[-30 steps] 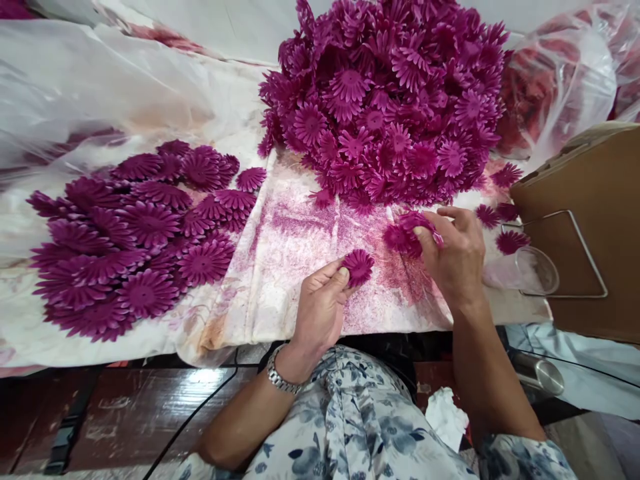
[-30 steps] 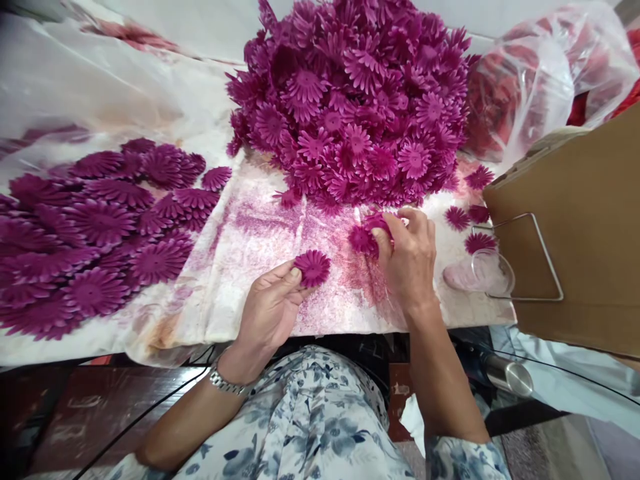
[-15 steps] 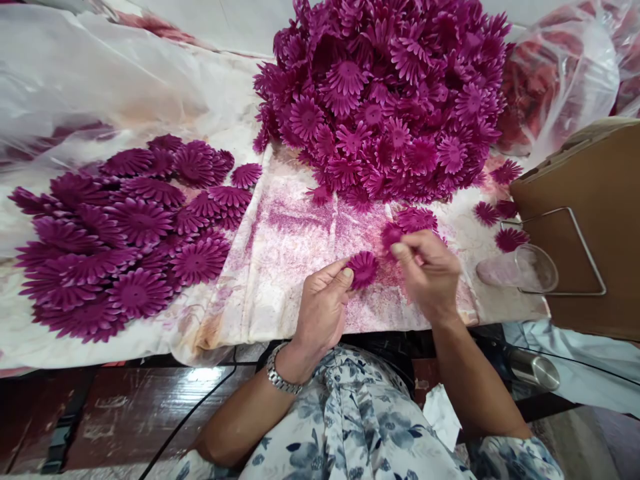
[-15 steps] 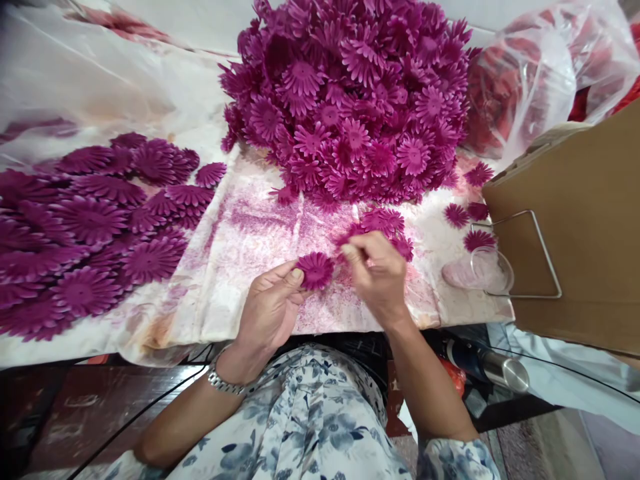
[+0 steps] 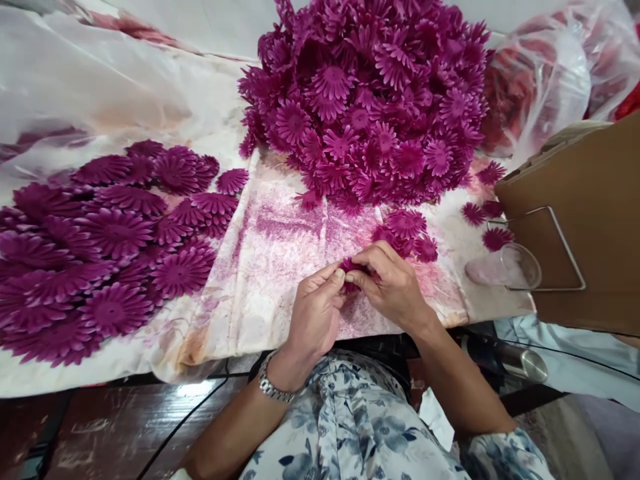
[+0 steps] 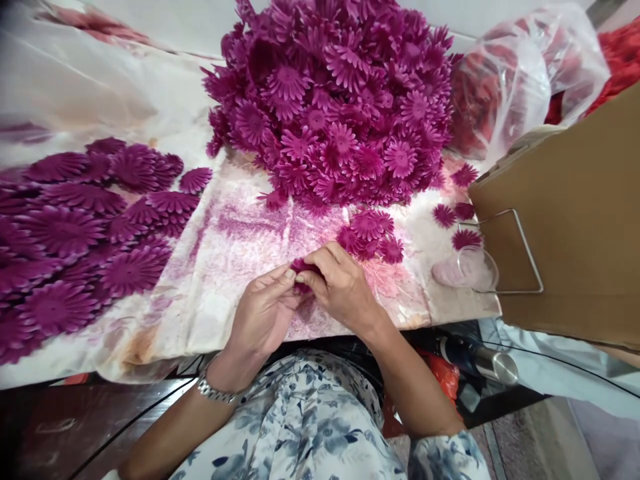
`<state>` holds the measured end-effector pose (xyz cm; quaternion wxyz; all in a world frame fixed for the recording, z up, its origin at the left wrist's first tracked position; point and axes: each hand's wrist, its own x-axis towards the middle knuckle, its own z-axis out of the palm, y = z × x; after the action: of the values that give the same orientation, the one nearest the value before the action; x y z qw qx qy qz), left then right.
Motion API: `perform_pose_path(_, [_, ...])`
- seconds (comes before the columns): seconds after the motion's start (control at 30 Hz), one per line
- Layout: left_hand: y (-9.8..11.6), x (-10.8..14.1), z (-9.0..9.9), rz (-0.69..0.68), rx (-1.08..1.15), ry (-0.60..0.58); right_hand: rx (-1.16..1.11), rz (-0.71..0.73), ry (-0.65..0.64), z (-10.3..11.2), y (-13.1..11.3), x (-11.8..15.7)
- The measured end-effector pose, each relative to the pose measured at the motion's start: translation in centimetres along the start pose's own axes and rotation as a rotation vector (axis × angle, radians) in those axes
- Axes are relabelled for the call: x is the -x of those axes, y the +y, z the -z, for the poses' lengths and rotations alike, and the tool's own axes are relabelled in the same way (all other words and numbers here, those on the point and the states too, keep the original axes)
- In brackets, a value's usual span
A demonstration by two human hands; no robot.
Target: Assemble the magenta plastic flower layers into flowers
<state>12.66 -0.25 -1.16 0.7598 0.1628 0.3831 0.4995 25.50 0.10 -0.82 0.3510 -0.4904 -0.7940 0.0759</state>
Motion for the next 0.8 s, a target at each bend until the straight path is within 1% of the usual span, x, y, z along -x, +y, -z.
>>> perform_pose_path(0.07, [-0.1,0.1,0.1,0.009,-0.016,-0.008,-0.056,-0.001,0.026,-0.7,0.0,0.1])
perform_pose_path(0.17, [-0.2,0.0,0.2,-0.015,-0.032,0.002,-0.092,-0.014,0.084,-0.9,0.0,0.2])
perform_pose_path(0.23, [-0.3,-0.1,0.3,-0.026,-0.027,0.013,-0.152,-0.093,0.136,-0.7,-0.1,0.1])
perform_pose_path(0.3, [-0.2,-0.3,0.5,-0.032,-0.018,0.032,-0.204,-0.203,0.257,0.0,0.3,0.1])
perform_pose_path(0.33, [0.0,-0.3,0.7,-0.033,-0.014,0.045,-0.188,-0.257,0.341,0.5,0.8,0.1])
perform_pose_path(0.37, [0.1,-0.4,0.9,-0.037,-0.009,0.063,-0.124,-0.298,0.423,1.2,1.5,0.2])
perform_pose_path(0.4, [0.3,-0.4,1.1,-0.043,-0.005,0.086,-0.017,-0.323,0.481,1.9,2.3,0.3])
perform_pose_path(0.43, [0.5,-0.5,1.2,-0.048,0.002,0.106,0.122,-0.337,0.502,2.6,3.2,0.5])
perform_pose_path(0.47, [0.7,-0.5,1.3,-0.052,0.008,0.119,0.266,-0.339,0.473,3.3,4.1,0.8])
perform_pose_path(0.5, [0.8,-0.6,1.3,-0.057,0.012,0.125,0.388,-0.338,0.414,3.9,4.8,1.1])
perform_pose_path(0.57, [0.9,-0.6,1.1,-0.062,0.01,0.113,0.518,-0.328,0.298,4.6,5.4,1.5])
perform_pose_path(0.6, [0.9,-0.6,0.9,-0.061,0.004,0.101,0.531,-0.315,0.272,4.7,5.3,1.6])
perform_pose_path(0.63, [0.8,-0.6,0.6,-0.061,-0.005,0.089,0.525,-0.29,0.274,4.7,4.8,1.6])
perform_pose_path(0.73, [0.4,-0.6,-0.2,-0.063,-0.027,0.051,0.431,-0.181,0.345,3.9,2.3,1.1])
perform_pose_path(0.77, [0.2,-0.5,-0.4,-0.062,-0.035,0.031,0.361,-0.145,0.324,3.5,1.4,0.8])
perform_pose_path(0.8, [0.1,-0.5,-0.5,-0.062,-0.04,0.012,0.276,-0.116,0.27,2.9,0.6,0.6])
